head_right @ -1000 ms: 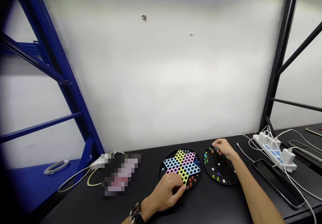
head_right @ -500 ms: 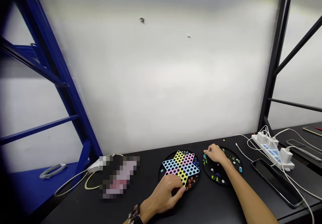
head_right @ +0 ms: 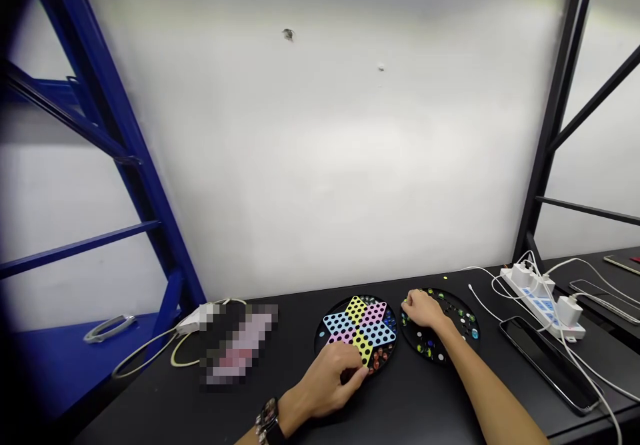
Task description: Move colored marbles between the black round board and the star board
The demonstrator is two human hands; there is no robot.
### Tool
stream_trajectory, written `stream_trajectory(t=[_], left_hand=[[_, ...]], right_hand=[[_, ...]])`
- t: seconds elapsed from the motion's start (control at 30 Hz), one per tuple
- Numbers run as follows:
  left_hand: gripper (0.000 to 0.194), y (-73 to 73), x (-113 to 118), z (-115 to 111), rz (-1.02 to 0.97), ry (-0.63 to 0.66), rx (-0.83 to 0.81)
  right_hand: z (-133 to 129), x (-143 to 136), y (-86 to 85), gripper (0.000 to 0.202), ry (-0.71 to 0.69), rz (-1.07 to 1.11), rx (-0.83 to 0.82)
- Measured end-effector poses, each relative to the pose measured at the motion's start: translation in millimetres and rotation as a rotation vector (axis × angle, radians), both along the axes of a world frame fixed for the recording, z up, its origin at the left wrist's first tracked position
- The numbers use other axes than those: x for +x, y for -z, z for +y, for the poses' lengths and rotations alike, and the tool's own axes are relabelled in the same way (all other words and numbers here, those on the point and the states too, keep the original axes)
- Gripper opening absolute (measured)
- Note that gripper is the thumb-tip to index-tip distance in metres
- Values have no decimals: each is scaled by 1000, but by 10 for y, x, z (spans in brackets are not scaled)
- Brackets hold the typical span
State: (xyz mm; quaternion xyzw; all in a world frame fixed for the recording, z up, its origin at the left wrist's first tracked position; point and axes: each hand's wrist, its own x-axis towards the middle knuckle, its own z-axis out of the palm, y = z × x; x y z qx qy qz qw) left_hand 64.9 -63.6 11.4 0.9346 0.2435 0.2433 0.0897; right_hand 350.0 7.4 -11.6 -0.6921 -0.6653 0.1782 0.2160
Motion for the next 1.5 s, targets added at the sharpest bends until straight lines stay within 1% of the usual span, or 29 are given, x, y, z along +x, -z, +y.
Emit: stream_trajectory(t=[0.13,0.2,0.23,0.3,0.37,0.43,0.5,0.57,0.67,0.73,0.8,0.9,0.93,0.97,1.0,1.03,1.07,1.13,1.2,1.27,1.33,1.4,1.5], left_hand=[[31,14,-3,9,-8,9,2],[32,12,-2,8,-4,7,-4],[32,8,-1,6,-1,6,-4],[32,-3,-1,-1,7,6,2],[32,-12,-2,-7,13,1,5],[31,-14,-5,-9,15,-4,1],[31,-7,-8,-5,13,-6,-7],[31,4,-11,0,10,-3,-11],[32,9,-14,3,2,-4,-4],[31,1,-15,-2,-7,-1,0],[32,-10,-14,-8,-10,-2,0],[32,-17,-11,-13,5,-13,-7],[32,-17,-10,-14,8,-14,-9],[32,-17,-9,-13,8,-14,-11],[31,-17,-8,-13,6,-12,-13],[31,-19,-8,-12,2,-8,-15],[31,-21,-8,-11,0,-3,-17],[31,-30,-9,-9,5,6,-18],[31,-38,-11,-10,18,7,-19],[33,-43,-12,-12,26,-1,-18],[33,-41,-12,-12,23,-5,-17],[33,-35,-12,-9,20,1,-18],[33,-23,-11,0,26,6,-25]], right_hand=[[44,133,-123,26,62,607,-9],[46,217,-171,30,51,799,-50],[45,253,-179,33,45,831,-63],[39,304,-162,38,26,786,-70],[26,331,-123,43,-23,587,-54],[-5,345,-97,45,-113,350,-64],[-58,351,-107,38,-198,208,-137],[-120,343,-147,30,-242,145,-246],[-184,300,-227,33,-287,117,-343],[-197,266,-283,26,-344,229,-317],[-190,240,-337,25,-360,492,-239],[-158,205,-373,27,-285,923,-133],[-142,185,-360,28,-257,1002,-128],[-123,158,-333,31,-229,1026,-136],[-104,124,-296,34,-197,993,-147],[-84,88,-251,38,-168,904,-148],[-67,51,-204,40,-141,769,-128],[-48,-12,-129,42,-102,441,-33],[-60,-50,-96,38,-80,153,47],[-95,-70,-102,31,-71,-30,42],[-131,-86,-119,27,-82,-134,-21],[-147,-100,-118,26,-103,-184,-70],[-118,-98,-76,23,-137,-149,-76]])
